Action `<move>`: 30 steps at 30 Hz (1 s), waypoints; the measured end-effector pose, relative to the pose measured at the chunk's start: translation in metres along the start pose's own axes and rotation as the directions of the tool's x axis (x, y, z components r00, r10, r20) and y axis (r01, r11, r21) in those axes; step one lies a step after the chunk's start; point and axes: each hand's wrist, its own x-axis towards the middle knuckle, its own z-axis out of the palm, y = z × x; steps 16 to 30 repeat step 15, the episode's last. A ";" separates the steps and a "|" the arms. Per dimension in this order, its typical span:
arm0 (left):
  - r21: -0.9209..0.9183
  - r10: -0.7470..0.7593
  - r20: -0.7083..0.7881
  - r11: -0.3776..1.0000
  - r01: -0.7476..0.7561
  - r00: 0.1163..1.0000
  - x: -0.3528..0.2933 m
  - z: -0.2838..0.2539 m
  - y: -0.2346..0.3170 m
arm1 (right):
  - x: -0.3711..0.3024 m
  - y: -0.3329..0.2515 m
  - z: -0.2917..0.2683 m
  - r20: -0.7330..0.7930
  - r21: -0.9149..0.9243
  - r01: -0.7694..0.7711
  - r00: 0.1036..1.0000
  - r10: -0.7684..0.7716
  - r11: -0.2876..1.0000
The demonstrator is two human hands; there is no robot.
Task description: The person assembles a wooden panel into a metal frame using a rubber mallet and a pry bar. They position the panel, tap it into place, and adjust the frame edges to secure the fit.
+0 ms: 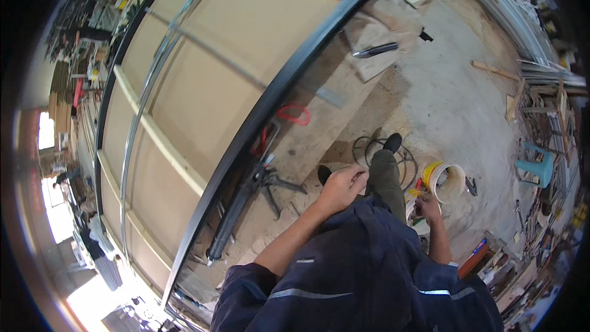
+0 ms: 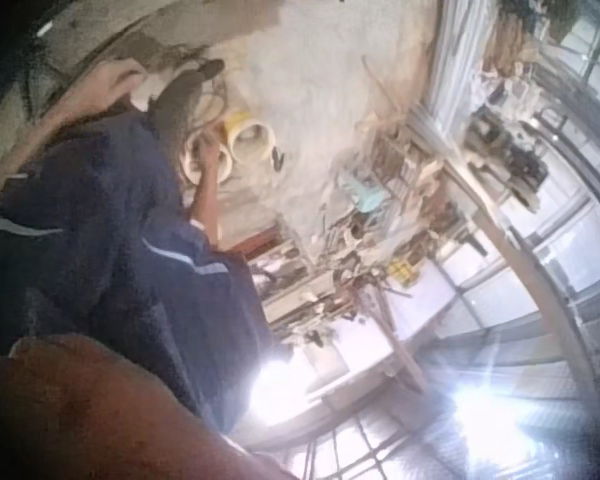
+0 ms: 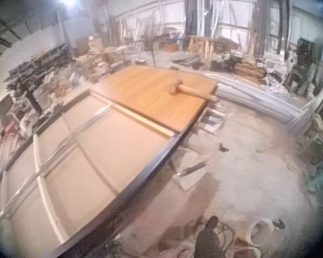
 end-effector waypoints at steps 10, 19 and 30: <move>0.156 -0.159 0.113 0.978 0.140 0.981 0.150 0.102 0.063 | 0.069 0.023 -0.161 -0.039 0.304 -0.053 0.997 0.068 0.951; 0.142 -0.132 0.280 0.985 0.095 0.951 0.247 0.166 0.128 | 0.111 -0.054 -0.254 -0.184 0.076 0.084 0.980 -0.069 0.994; 0.142 -0.132 0.280 0.985 0.095 0.951 0.247 0.166 0.128 | 0.111 -0.054 -0.254 -0.184 0.076 0.084 0.980 -0.069 0.994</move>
